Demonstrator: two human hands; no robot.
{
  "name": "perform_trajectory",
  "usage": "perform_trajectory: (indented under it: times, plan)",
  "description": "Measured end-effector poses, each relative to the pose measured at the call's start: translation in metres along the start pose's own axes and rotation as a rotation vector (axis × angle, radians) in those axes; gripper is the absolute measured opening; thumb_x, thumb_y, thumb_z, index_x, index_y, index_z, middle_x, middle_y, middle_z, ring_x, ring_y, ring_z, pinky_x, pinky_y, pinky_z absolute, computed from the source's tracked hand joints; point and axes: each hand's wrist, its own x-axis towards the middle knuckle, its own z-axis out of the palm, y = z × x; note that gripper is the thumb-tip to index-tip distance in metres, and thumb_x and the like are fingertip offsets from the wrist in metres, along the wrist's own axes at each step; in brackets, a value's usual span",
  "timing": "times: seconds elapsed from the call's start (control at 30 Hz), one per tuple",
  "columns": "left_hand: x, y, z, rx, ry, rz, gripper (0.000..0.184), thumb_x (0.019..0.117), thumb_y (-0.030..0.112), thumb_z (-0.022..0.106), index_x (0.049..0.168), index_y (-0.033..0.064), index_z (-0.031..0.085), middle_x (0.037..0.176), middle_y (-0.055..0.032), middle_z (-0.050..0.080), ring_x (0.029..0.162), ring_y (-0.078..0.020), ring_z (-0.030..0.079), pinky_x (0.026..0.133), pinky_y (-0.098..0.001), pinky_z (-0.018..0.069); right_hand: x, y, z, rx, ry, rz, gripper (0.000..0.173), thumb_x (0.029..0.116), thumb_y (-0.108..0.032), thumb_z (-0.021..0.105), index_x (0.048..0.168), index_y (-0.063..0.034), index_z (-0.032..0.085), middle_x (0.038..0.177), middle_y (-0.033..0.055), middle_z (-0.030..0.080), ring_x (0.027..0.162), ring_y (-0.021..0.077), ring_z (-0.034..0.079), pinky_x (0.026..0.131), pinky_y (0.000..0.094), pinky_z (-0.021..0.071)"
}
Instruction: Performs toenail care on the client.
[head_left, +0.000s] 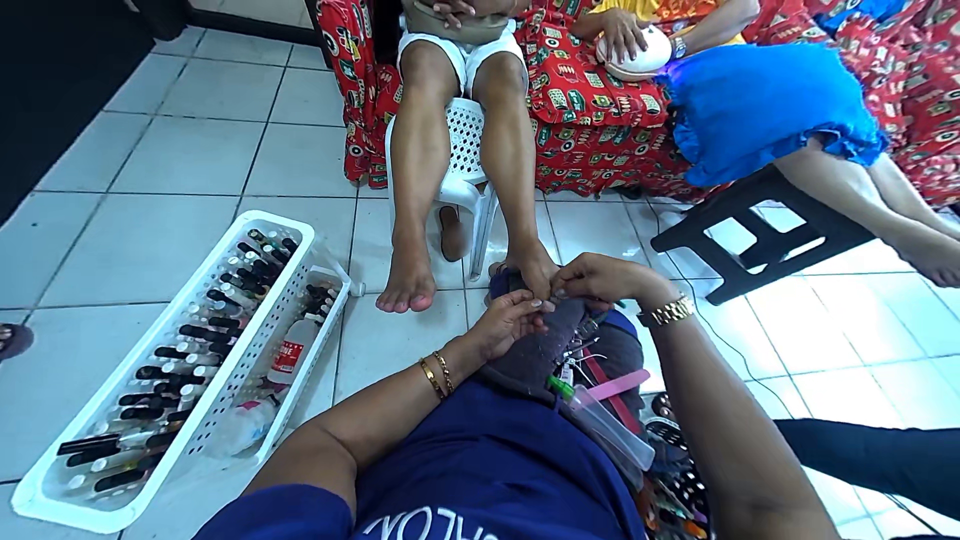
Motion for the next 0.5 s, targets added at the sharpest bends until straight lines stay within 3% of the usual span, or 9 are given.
perform_trajectory:
  times: [0.1,0.2,0.27,0.33,0.37,0.43,0.5]
  plan:
    - [0.000,0.002,-0.001,0.003,-0.020,0.015,0.013,0.1065,0.004,0.046,0.106,0.0040,0.059,0.092,-0.0032,0.069,0.075,-0.0108,0.067,0.078,-0.0279,0.0585,-0.007,0.012,0.009,0.456,0.041,-0.229,0.026,0.1013,-0.007,0.045,0.093,-0.0031,0.069,0.062,-0.0033,0.060,0.042,-0.0006,0.047,0.041,0.0153,0.0419]
    - [0.002,0.001,-0.002,0.005,-0.037,0.024,0.016,0.1066,0.003,0.044,0.109,0.0035,0.059,0.090,-0.0028,0.070,0.074,-0.0106,0.067,0.077,-0.0275,0.0588,0.005,-0.001,0.041,0.731,0.138,-0.323,0.023,0.0980,-0.010,0.046,0.091,-0.0077,0.068,0.057,-0.0066,0.058,0.044,-0.0008,0.049,0.045,0.0170,0.0441]
    - [0.002,0.000,0.000,0.006,-0.030,0.019,0.019,0.1070,0.004,0.041,0.106,0.0042,0.060,0.088,-0.0023,0.070,0.074,-0.0104,0.067,0.077,-0.0273,0.0587,0.023,-0.006,0.058,0.794,0.383,-0.385,0.022,0.1016,-0.008,0.045,0.098,-0.0056,0.067,0.058,-0.0060,0.055,0.047,0.0017,0.049,0.048,0.0197,0.0456]
    - [0.001,0.001,0.000,-0.017,-0.021,0.010,0.019,0.1077,0.004,0.040,0.108,0.0032,0.060,0.089,-0.0032,0.069,0.073,-0.0106,0.067,0.076,-0.0271,0.0594,0.039,-0.006,0.067,0.759,0.656,-0.501,0.020,0.1062,-0.012,0.047,0.107,-0.0060,0.066,0.058,-0.0047,0.054,0.044,0.0027,0.049,0.045,0.0195,0.0479]
    - [0.001,0.001,-0.001,-0.027,-0.027,0.008,0.020,0.1078,0.004,0.040,0.107,0.0033,0.060,0.089,-0.0032,0.069,0.073,-0.0109,0.067,0.077,-0.0273,0.0594,0.041,-0.005,0.069,0.719,0.689,-0.528,0.019,0.1062,-0.013,0.047,0.108,-0.0065,0.065,0.059,-0.0044,0.055,0.044,0.0028,0.050,0.045,0.0196,0.0479]
    - [0.000,0.000,-0.005,-0.042,-0.039,0.011,0.024,0.1083,0.005,0.037,0.105,0.0042,0.060,0.088,-0.0041,0.071,0.078,-0.0132,0.070,0.080,-0.0295,0.0596,0.032,-0.001,0.070,0.574,0.503,-0.469,0.018,0.1031,-0.012,0.050,0.103,-0.0025,0.066,0.064,-0.0019,0.058,0.052,0.0046,0.052,0.053,0.0235,0.0486]
    - [0.000,0.000,-0.008,-0.057,-0.093,0.016,0.025,0.1097,0.009,0.034,0.117,0.0037,0.057,0.095,-0.0064,0.072,0.087,-0.0165,0.072,0.085,-0.0337,0.0594,0.009,-0.005,0.060,0.361,0.217,-0.350,0.020,0.1017,-0.013,0.053,0.101,-0.0016,0.069,0.071,-0.0045,0.060,0.059,0.0001,0.052,0.059,0.0208,0.0472]
